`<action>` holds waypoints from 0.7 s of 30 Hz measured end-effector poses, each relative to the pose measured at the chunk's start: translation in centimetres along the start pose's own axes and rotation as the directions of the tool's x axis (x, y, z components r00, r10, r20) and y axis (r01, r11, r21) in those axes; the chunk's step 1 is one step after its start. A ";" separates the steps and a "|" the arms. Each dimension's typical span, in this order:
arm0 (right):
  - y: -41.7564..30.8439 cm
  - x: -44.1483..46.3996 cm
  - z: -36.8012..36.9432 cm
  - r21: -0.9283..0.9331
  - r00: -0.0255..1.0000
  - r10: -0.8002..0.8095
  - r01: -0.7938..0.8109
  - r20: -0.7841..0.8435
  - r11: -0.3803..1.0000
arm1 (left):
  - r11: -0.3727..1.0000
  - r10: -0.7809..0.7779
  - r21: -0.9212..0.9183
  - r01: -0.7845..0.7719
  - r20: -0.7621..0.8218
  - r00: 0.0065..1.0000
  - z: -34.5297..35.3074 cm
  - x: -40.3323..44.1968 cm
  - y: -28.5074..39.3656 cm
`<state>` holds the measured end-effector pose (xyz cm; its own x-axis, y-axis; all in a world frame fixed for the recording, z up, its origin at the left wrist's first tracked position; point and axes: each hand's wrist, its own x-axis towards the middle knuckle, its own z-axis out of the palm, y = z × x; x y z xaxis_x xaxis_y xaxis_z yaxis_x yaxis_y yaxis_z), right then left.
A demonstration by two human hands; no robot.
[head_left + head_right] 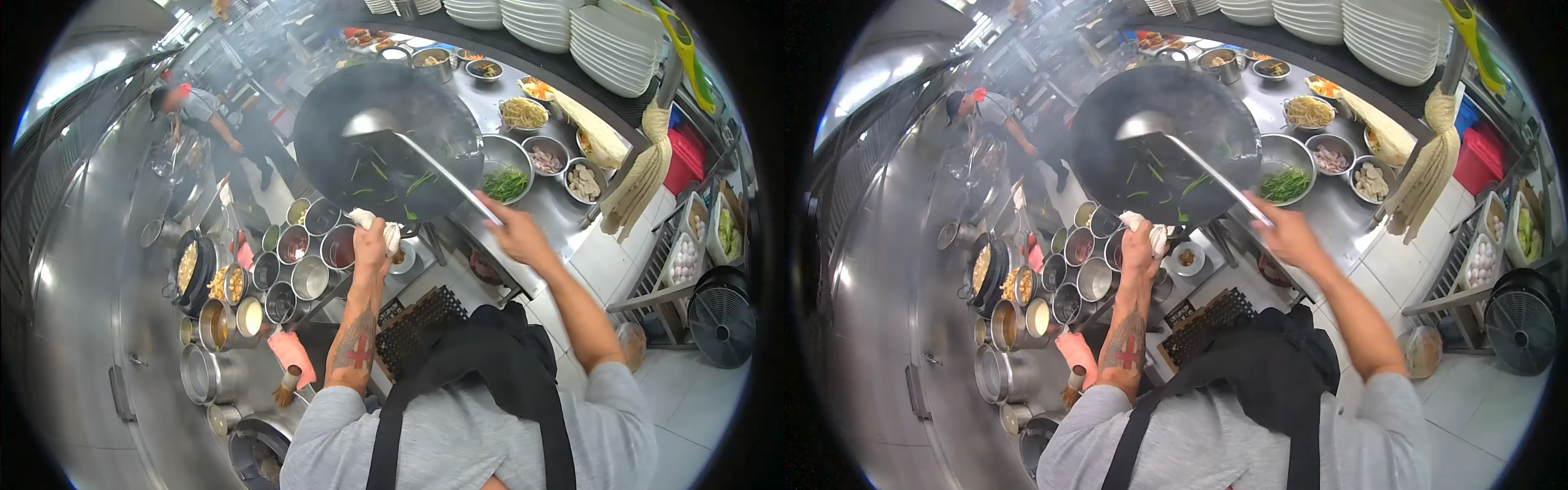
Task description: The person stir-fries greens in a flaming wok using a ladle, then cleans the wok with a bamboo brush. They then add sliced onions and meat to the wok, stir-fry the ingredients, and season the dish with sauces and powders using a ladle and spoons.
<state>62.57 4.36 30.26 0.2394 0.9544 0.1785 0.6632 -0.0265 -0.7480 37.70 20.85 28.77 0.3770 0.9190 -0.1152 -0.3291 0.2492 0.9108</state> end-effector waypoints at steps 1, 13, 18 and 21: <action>-0.2 0.9 2.4 0.045 0.984 -0.130 0.137 -0.119 0.990 | 1.000 0.002 -0.003 -0.002 0.000 1.000 0.4 0.1 -0.4; 4.3 -0.5 -2.0 -0.070 0.989 -0.057 0.048 -0.136 0.996 | 0.976 0.200 -0.076 -0.204 -0.064 0.978 2.1 1.4 -0.7; 2.4 1.5 2.8 -0.026 0.984 -0.128 0.125 -0.124 0.992 | 0.974 0.198 -0.096 -0.205 -0.083 0.977 2.7 2.5 -1.7; 9.8 -6.6 0.2 -0.183 0.997 -0.073 0.070 -0.009 0.981 | 0.965 0.217 -0.123 -0.232 -0.126 0.968 1.7 2.8 -1.2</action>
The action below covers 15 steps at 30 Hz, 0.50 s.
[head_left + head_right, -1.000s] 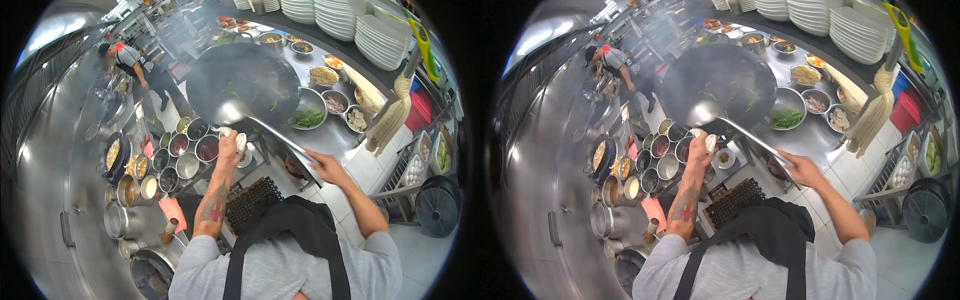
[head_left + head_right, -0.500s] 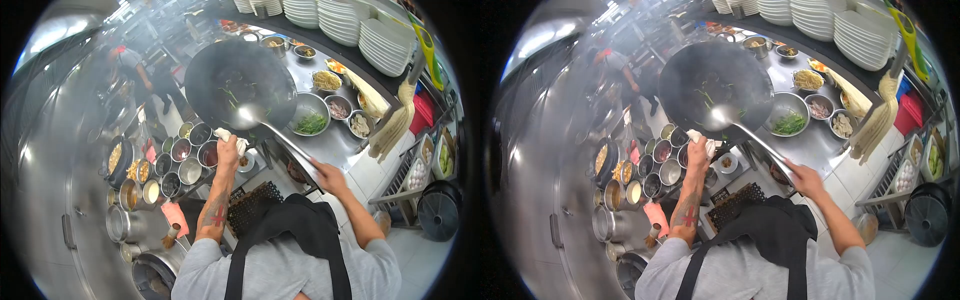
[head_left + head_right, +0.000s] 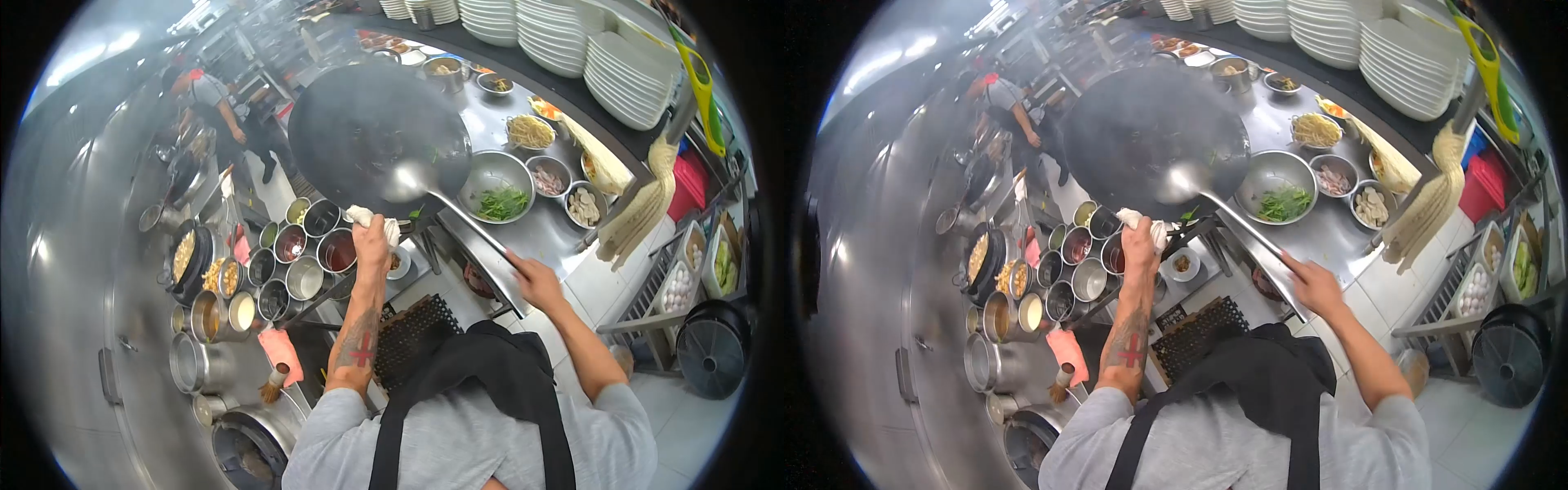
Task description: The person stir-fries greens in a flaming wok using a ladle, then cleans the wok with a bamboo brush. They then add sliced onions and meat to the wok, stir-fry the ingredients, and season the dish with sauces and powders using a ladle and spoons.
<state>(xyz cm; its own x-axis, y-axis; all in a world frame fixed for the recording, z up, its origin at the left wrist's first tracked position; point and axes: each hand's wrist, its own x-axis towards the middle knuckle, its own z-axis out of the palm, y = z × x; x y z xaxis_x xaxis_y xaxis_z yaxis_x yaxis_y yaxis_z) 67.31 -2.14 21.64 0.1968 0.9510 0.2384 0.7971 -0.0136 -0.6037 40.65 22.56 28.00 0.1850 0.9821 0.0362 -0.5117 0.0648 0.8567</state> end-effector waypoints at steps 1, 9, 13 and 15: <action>1.5 -1.7 -1.5 -0.006 0.999 0.023 -0.023 0.026 1.000 | 1.000 0.002 0.023 -0.002 -0.004 1.000 -0.4 0.1 0.1; -4.4 10.5 0.4 -0.122 0.987 0.030 -0.049 -0.156 0.991 | 0.997 0.059 0.045 -0.058 -0.030 0.998 0.1 0.7 -2.6; -4.2 2.1 2.1 -0.010 0.992 0.019 -0.020 -0.124 1.000 | 0.998 0.059 -0.033 -0.062 -0.075 0.995 0.7 1.7 -1.4; -4.8 -2.6 0.1 0.107 0.987 0.156 -0.158 0.032 0.982 | 0.998 0.040 -0.046 -0.043 -0.058 0.997 0.2 1.9 -0.9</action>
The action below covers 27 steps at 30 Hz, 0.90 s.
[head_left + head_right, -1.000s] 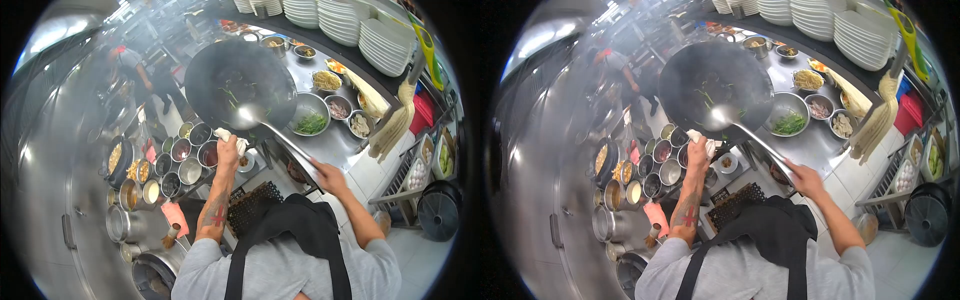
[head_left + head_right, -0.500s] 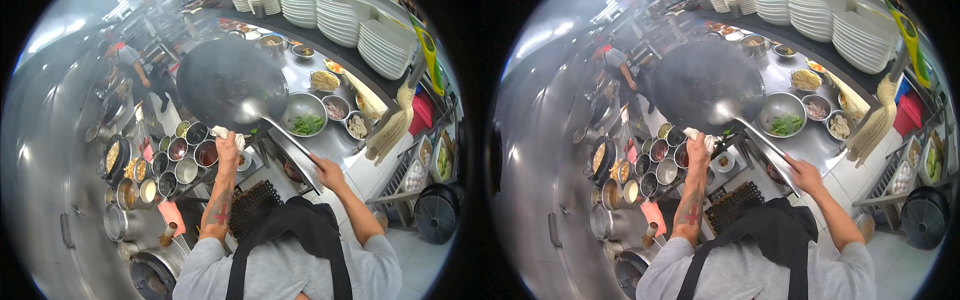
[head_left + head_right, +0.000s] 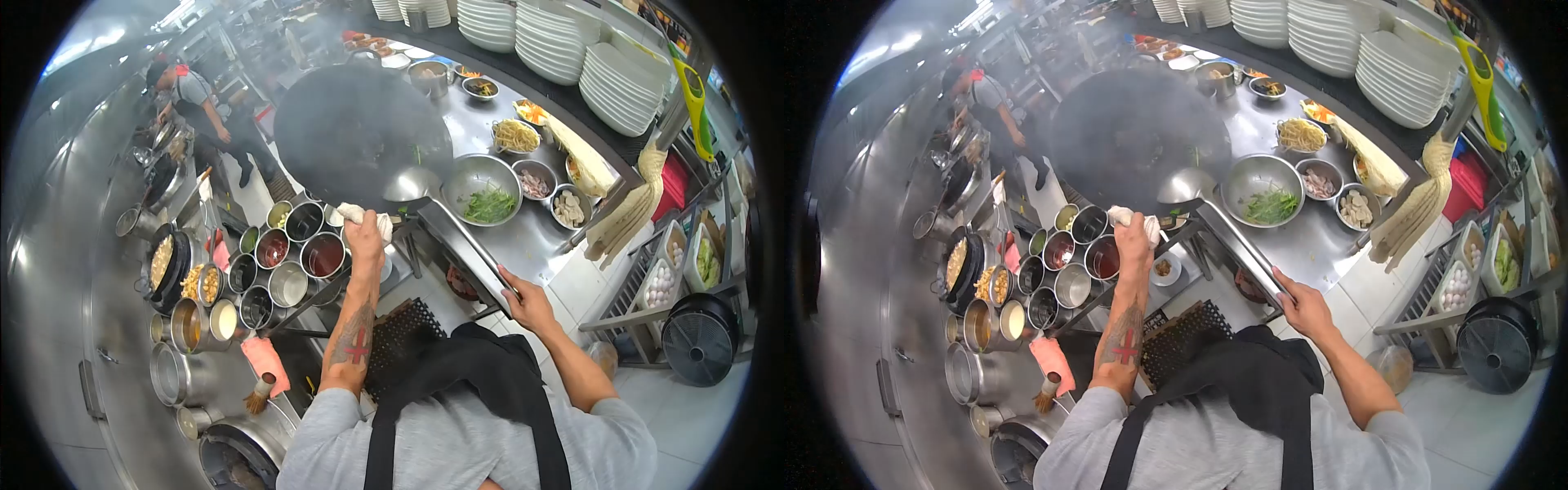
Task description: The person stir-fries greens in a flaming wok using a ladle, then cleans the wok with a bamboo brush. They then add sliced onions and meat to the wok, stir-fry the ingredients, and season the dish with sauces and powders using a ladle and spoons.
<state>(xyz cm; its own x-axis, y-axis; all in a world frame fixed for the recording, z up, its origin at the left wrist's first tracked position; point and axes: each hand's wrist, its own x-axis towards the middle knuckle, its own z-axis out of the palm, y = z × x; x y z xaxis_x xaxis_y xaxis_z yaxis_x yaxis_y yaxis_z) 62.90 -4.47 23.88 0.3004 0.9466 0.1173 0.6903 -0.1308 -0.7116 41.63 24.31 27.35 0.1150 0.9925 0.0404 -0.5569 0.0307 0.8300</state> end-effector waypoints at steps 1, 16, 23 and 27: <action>-0.1 0.2 -0.6 -0.001 1.000 0.013 -0.013 0.004 1.000 | 1.000 -0.019 0.001 0.019 0.027 0.999 -0.2 0.1 0.1; -0.8 12.6 -2.1 -0.373 0.974 -0.057 -0.029 -0.219 0.927 | 0.997 0.072 -0.018 -0.072 -0.022 0.997 4.8 0.6 -3.0; 6.9 0.9 -4.6 -0.288 0.977 -0.061 0.000 -0.206 0.958 | 0.985 0.159 0.070 -0.158 -0.017 0.987 4.5 5.9 -5.1; 9.5 -1.6 -11.1 -0.380 0.989 -0.001 -0.057 -0.150 0.923 | 0.938 0.323 0.147 -0.315 -0.032 0.946 4.1 5.8 -5.0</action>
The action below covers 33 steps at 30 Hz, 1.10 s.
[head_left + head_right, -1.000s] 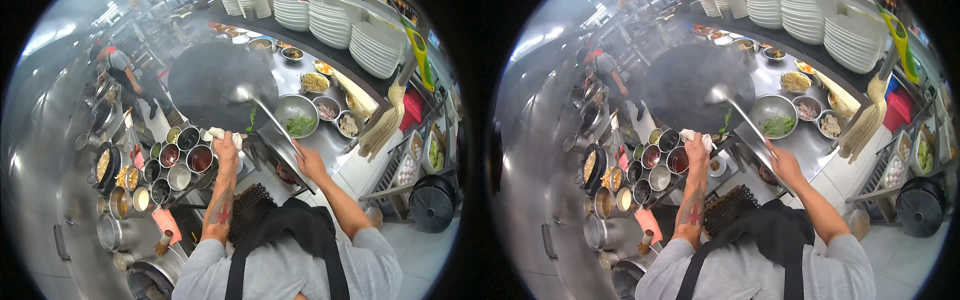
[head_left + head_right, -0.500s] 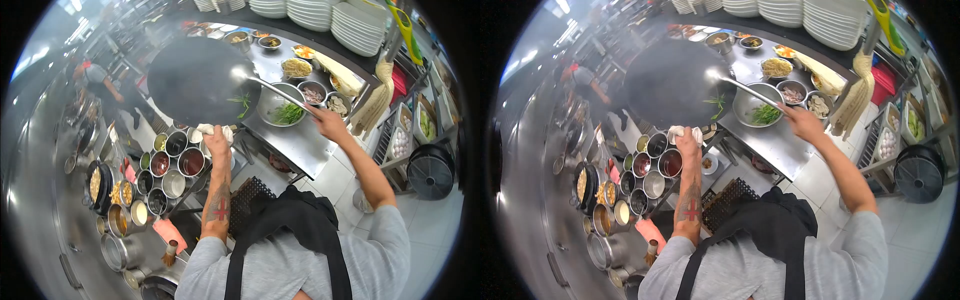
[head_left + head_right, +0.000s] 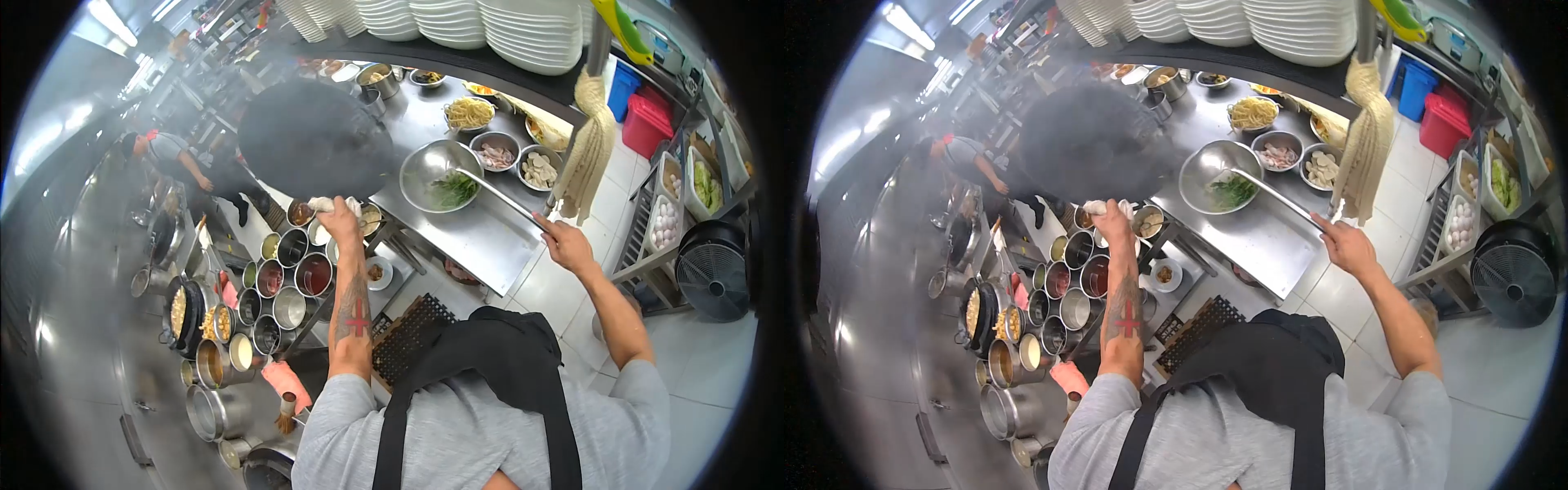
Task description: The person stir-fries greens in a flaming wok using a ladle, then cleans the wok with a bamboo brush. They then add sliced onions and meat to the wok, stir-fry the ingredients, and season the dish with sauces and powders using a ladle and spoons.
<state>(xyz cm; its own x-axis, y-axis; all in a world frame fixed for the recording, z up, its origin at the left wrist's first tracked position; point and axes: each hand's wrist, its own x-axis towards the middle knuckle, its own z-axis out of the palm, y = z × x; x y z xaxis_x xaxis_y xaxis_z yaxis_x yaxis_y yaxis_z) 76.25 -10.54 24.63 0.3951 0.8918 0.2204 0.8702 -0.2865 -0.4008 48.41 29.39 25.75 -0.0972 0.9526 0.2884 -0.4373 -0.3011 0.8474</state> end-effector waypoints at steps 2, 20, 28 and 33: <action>1.2 -0.5 0.4 0.099 1.000 -0.005 0.008 -0.026 0.995 | 0.986 -0.164 -0.027 0.164 -0.005 0.986 -0.1 -2.1 1.9; -27.2 10.0 2.9 0.880 0.590 -0.795 -0.441 0.139 -0.174 | 0.384 -0.689 -0.880 0.278 -0.072 0.721 -16.1 -28.6 28.3; -32.4 -0.8 12.8 0.655 0.300 -0.661 -0.650 0.688 0.386 | 0.834 -0.226 -0.511 -0.208 -0.660 0.716 -38.0 -39.0 32.6; -37.8 -1.5 13.7 0.499 0.104 -0.590 -0.662 0.801 0.559 | 0.949 -0.121 -0.237 -0.207 -0.882 0.456 -55.9 -43.9 33.2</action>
<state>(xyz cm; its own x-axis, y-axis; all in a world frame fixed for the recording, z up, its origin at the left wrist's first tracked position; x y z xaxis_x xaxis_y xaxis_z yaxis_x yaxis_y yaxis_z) 38.78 3.72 27.26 -0.7079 0.5424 -0.4525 0.0785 -0.5763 -0.8135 -11.80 -20.00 16.30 -0.7801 0.5090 -0.3639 -0.6067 -0.4729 0.6390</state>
